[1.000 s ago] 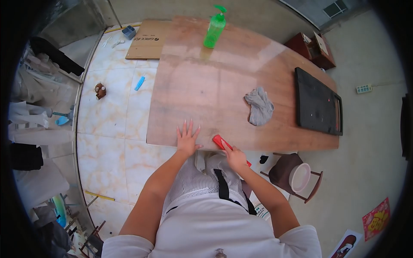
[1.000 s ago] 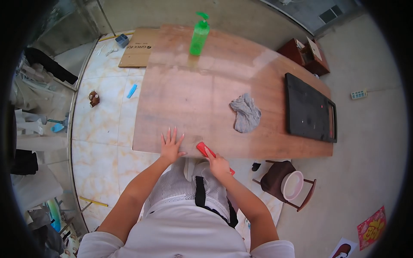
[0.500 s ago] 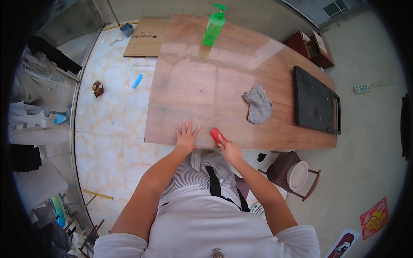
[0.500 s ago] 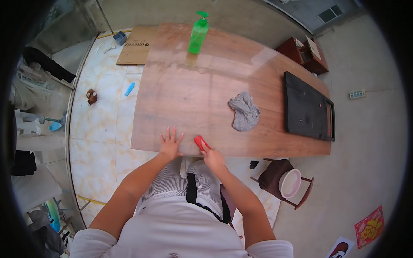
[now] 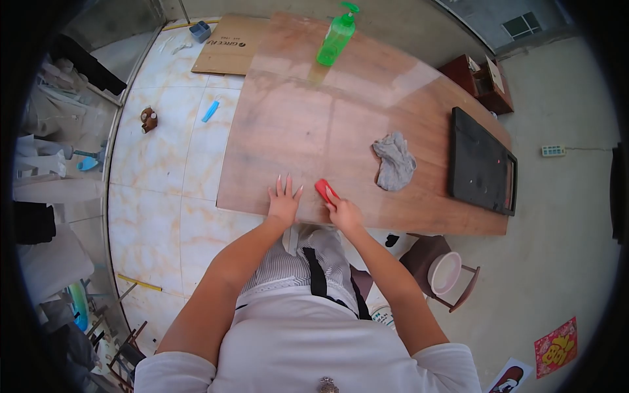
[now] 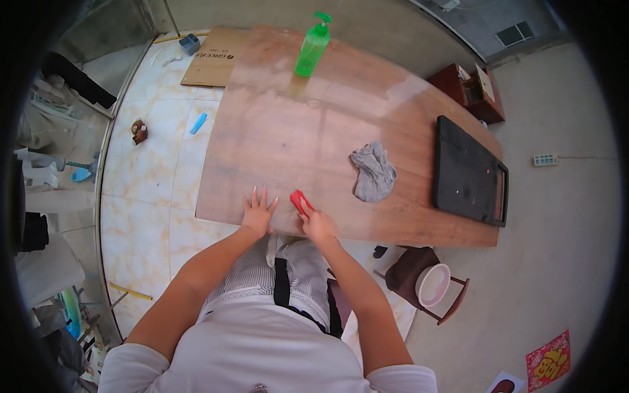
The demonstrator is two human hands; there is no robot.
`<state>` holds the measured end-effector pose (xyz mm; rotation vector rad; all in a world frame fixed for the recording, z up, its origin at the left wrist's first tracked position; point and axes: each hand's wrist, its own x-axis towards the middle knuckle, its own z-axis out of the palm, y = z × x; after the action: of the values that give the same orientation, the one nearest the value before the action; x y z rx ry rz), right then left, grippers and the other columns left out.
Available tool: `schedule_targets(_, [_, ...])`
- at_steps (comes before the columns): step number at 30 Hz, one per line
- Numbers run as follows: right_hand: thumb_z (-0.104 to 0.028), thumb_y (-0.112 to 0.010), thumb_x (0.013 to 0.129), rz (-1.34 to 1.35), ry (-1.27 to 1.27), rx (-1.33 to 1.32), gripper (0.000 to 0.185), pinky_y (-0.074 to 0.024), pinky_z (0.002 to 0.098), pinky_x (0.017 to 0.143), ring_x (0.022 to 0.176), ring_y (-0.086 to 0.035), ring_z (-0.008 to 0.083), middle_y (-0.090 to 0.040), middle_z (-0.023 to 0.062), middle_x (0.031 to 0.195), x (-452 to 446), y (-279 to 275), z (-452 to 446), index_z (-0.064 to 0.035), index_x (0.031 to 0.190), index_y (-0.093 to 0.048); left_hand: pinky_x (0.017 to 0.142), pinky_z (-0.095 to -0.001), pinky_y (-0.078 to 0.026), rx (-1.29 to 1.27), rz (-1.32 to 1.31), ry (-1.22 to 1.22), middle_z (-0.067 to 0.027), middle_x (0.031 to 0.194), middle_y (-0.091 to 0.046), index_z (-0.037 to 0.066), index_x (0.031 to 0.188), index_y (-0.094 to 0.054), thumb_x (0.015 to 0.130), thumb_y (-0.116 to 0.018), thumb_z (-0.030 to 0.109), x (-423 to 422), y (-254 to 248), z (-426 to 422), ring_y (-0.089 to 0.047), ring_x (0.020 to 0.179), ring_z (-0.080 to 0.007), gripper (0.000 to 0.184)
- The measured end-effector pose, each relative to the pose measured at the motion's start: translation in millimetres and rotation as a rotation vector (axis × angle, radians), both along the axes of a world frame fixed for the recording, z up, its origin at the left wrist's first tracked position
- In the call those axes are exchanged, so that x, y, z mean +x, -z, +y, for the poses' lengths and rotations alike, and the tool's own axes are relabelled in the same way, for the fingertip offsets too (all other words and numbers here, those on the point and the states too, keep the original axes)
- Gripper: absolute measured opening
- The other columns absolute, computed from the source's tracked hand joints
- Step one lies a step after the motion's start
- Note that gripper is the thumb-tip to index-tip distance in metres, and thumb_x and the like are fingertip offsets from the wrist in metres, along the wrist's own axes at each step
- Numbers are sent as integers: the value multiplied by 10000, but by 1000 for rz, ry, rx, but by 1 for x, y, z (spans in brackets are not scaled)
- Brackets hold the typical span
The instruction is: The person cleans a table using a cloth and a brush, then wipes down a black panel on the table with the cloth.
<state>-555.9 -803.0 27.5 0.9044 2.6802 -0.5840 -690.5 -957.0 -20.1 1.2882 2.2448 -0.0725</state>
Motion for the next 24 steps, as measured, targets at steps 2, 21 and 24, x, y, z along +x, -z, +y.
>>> schedule_targets(2, [-291,-611,897,68,14,26,449,-519,489,682,760,-647,404,-669,203,844,-4,13,-2,-283,1343,-557,1060,-699,-235,-23,-2,2,-253,1587,-26,198,1528,-242,634,-846,449,1,-2,1,-67,1434,-519,1108])
schedule_targets(21, [-271,-607,895,22,35,14,445,-521,492,684,754,-649,404,-661,210,822,80,4,-19,-302,1336,-561,1090,-663,-223,7,-34,-16,-236,1592,4,222,1530,-232,631,-842,460,-2,-10,-1,-45,1444,-501,1112])
schedule_targets(24, [-278,-607,892,126,13,-2,444,-522,488,683,760,-652,398,-666,206,807,67,11,-9,-310,1333,-564,1091,-663,-219,-7,-39,-33,-228,1595,10,226,1530,-230,631,-845,452,-1,-10,-1,-36,1445,-499,1113])
